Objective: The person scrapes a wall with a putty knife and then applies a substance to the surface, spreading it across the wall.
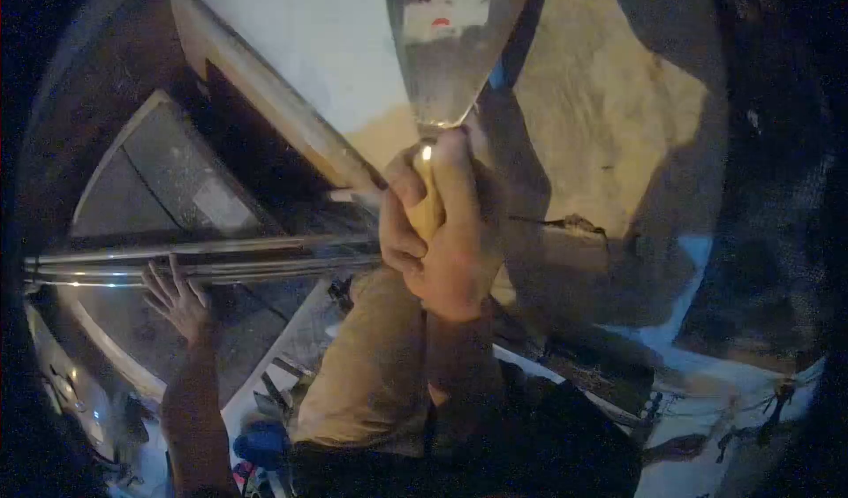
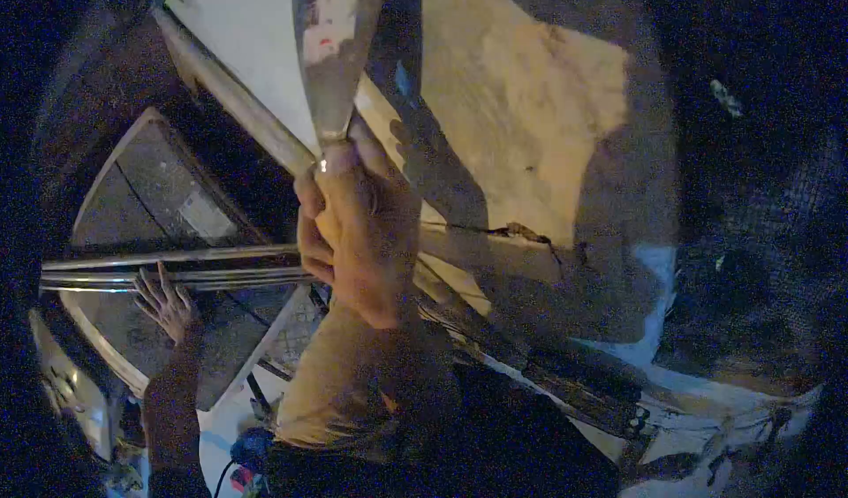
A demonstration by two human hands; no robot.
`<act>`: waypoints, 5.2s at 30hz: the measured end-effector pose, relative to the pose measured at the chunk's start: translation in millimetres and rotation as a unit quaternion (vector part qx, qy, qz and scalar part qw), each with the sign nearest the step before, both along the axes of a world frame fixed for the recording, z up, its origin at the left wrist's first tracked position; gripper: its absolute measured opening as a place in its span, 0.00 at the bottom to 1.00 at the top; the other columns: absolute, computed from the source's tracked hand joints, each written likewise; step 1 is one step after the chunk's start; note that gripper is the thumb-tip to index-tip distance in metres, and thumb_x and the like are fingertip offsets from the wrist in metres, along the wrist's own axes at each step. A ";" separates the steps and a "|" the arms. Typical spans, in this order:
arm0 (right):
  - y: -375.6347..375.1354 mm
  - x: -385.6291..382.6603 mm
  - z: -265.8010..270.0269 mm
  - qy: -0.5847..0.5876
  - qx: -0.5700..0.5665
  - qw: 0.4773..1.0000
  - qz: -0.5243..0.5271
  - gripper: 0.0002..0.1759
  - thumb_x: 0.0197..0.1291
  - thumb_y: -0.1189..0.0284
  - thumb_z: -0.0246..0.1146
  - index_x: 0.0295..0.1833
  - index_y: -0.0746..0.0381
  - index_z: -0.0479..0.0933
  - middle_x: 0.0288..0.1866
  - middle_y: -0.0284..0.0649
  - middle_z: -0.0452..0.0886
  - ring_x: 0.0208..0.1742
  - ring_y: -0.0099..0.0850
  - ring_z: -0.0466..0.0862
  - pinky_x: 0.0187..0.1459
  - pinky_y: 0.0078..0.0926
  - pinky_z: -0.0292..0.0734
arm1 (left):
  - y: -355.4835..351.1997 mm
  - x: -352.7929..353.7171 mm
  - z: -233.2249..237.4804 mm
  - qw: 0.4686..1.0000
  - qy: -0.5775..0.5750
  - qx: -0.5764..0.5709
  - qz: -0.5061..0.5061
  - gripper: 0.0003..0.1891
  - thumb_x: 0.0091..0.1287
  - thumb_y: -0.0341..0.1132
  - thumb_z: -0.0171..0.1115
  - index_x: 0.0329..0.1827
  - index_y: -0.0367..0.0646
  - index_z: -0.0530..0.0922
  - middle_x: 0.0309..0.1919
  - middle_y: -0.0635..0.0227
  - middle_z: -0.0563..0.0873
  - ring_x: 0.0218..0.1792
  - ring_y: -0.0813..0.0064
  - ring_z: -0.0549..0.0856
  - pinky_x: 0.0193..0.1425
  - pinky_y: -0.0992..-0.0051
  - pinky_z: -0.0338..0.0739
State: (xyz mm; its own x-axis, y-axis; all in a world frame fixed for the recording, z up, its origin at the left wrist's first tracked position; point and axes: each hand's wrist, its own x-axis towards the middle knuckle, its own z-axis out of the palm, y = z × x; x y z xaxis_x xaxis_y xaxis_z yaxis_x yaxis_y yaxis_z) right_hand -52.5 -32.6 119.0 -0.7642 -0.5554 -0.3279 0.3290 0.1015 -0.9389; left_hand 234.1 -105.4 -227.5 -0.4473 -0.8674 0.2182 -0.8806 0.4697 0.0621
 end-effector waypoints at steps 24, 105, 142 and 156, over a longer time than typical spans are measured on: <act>138.1 121.8 -213.4 -0.158 0.064 0.985 0.027 0.10 0.70 0.67 0.57 0.50 0.62 0.69 0.23 0.32 0.69 0.18 0.21 0.66 0.18 0.20 0.59 | 2.0 3.1 -9.0 0.999 -0.040 0.010 0.016 0.29 0.75 0.54 0.30 0.77 0.60 0.58 0.78 0.58 0.50 0.78 0.51 0.45 0.77 0.43 0.36; 36.1 66.2 -55.2 -0.115 -0.041 0.986 -0.111 0.27 0.70 0.41 0.39 0.35 0.53 0.66 0.28 0.28 0.67 0.13 0.29 0.61 0.15 0.29 0.57 | 2.4 2.6 -8.9 1.000 0.006 0.011 0.000 0.31 0.74 0.59 0.23 0.77 0.62 0.56 0.79 0.61 0.49 0.78 0.53 0.43 0.77 0.43 0.32; 22.1 28.7 -113.6 -0.127 -0.198 0.971 -0.029 0.25 0.70 0.41 0.40 0.36 0.51 0.65 0.18 0.29 0.61 0.12 0.23 0.62 0.13 0.24 0.58 | 2.7 -0.7 3.4 1.000 -0.001 -0.010 -0.017 0.30 0.75 0.55 0.28 0.75 0.55 0.60 0.78 0.57 0.51 0.78 0.50 0.47 0.77 0.44 0.38; 24.9 39.7 -89.6 -0.019 -0.155 0.986 -0.055 0.22 0.70 0.49 0.48 0.43 0.58 0.67 0.25 0.35 0.69 0.14 0.28 0.66 0.14 0.26 0.63 | 3.3 -2.8 7.7 1.000 0.022 0.007 -0.019 0.29 0.74 0.52 0.33 0.77 0.57 0.57 0.78 0.58 0.50 0.78 0.51 0.46 0.76 0.45 0.36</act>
State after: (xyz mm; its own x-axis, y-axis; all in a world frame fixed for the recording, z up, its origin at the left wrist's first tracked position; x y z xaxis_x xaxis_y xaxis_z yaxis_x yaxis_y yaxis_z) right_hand -12.7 -7.7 29.3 -0.8152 -0.5488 -0.1850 0.3584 -0.2272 -0.9055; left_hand 231.4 -102.1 -219.8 -0.4694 -0.8534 0.2266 -0.8589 0.5008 0.1070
